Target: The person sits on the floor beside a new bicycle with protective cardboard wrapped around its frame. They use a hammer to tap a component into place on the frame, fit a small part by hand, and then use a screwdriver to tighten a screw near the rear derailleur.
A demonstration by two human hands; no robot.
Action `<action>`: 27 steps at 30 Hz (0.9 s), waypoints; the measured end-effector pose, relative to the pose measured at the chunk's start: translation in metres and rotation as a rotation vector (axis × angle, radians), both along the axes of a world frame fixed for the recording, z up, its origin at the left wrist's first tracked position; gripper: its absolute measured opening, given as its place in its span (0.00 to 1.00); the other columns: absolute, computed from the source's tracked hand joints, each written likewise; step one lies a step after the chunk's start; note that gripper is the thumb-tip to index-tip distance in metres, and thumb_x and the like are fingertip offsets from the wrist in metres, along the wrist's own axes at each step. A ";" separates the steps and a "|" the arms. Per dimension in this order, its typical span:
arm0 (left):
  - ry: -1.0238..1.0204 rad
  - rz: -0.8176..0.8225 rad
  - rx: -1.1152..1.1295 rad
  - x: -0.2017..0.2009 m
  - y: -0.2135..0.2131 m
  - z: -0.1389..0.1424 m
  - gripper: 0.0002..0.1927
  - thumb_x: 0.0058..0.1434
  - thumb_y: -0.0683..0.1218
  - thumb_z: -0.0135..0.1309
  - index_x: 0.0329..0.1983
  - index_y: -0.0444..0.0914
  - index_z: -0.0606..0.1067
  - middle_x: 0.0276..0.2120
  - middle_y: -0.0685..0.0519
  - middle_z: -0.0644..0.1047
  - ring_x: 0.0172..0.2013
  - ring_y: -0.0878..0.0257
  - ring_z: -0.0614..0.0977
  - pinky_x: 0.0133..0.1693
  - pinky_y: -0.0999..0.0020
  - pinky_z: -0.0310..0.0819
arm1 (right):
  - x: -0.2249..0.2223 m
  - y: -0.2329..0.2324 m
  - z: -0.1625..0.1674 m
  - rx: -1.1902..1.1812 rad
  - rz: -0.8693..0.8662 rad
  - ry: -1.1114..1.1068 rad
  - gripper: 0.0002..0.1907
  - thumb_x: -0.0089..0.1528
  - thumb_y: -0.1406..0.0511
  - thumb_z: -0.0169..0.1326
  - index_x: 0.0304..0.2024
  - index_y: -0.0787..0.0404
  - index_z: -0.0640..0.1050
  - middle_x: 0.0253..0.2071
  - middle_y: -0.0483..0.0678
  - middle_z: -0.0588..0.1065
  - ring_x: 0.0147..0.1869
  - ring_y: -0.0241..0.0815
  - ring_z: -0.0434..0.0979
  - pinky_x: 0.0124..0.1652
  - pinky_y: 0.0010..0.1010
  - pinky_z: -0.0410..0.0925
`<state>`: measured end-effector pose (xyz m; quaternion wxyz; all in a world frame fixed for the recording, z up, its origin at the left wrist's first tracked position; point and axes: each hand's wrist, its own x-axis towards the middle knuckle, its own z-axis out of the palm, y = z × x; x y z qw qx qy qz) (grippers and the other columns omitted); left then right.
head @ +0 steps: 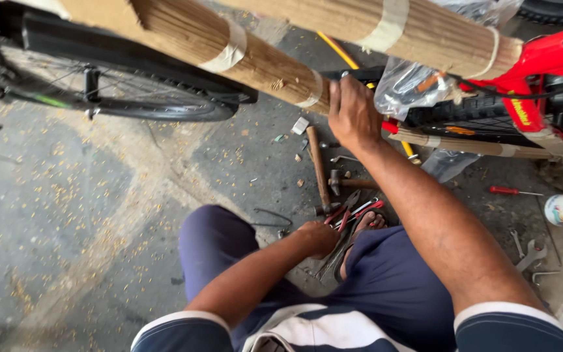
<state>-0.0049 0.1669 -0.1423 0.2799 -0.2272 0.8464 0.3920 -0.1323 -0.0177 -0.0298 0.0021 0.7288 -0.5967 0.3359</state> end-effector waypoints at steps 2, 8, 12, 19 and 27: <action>0.081 0.146 -0.004 0.016 0.005 0.007 0.21 0.57 0.42 0.57 0.55 0.40 0.74 0.48 0.42 0.80 0.51 0.43 0.81 0.48 0.48 0.77 | 0.002 -0.002 0.001 0.097 -0.138 -0.007 0.18 0.74 0.59 0.52 0.32 0.61 0.74 0.31 0.60 0.74 0.37 0.65 0.74 0.39 0.55 0.66; 0.238 0.415 -0.129 0.038 -0.010 -0.001 0.15 0.62 0.46 0.55 0.51 0.38 0.72 0.43 0.39 0.81 0.47 0.41 0.82 0.48 0.47 0.75 | 0.003 0.004 0.013 -0.253 0.056 0.181 0.17 0.76 0.62 0.47 0.35 0.66 0.74 0.32 0.61 0.74 0.37 0.62 0.76 0.39 0.52 0.67; 0.328 0.473 -0.010 0.038 -0.020 -0.007 0.17 0.56 0.45 0.56 0.50 0.41 0.75 0.45 0.43 0.81 0.48 0.43 0.82 0.49 0.50 0.75 | 0.010 -0.002 0.025 0.165 -0.154 -0.082 0.22 0.76 0.57 0.49 0.30 0.62 0.75 0.26 0.58 0.74 0.30 0.62 0.74 0.34 0.53 0.65; 0.392 0.542 -0.022 0.041 -0.026 -0.002 0.17 0.55 0.46 0.57 0.48 0.41 0.76 0.45 0.47 0.82 0.48 0.46 0.82 0.49 0.51 0.75 | 0.008 0.001 0.026 -0.064 0.009 -0.008 0.17 0.76 0.61 0.46 0.36 0.65 0.72 0.31 0.61 0.73 0.36 0.64 0.75 0.37 0.53 0.65; 0.418 0.557 -0.057 0.040 -0.030 0.004 0.15 0.56 0.47 0.59 0.47 0.41 0.77 0.43 0.46 0.82 0.47 0.46 0.82 0.48 0.51 0.76 | 0.012 0.005 0.032 -0.062 0.064 -0.025 0.15 0.76 0.61 0.45 0.39 0.66 0.70 0.35 0.62 0.73 0.38 0.65 0.74 0.40 0.54 0.65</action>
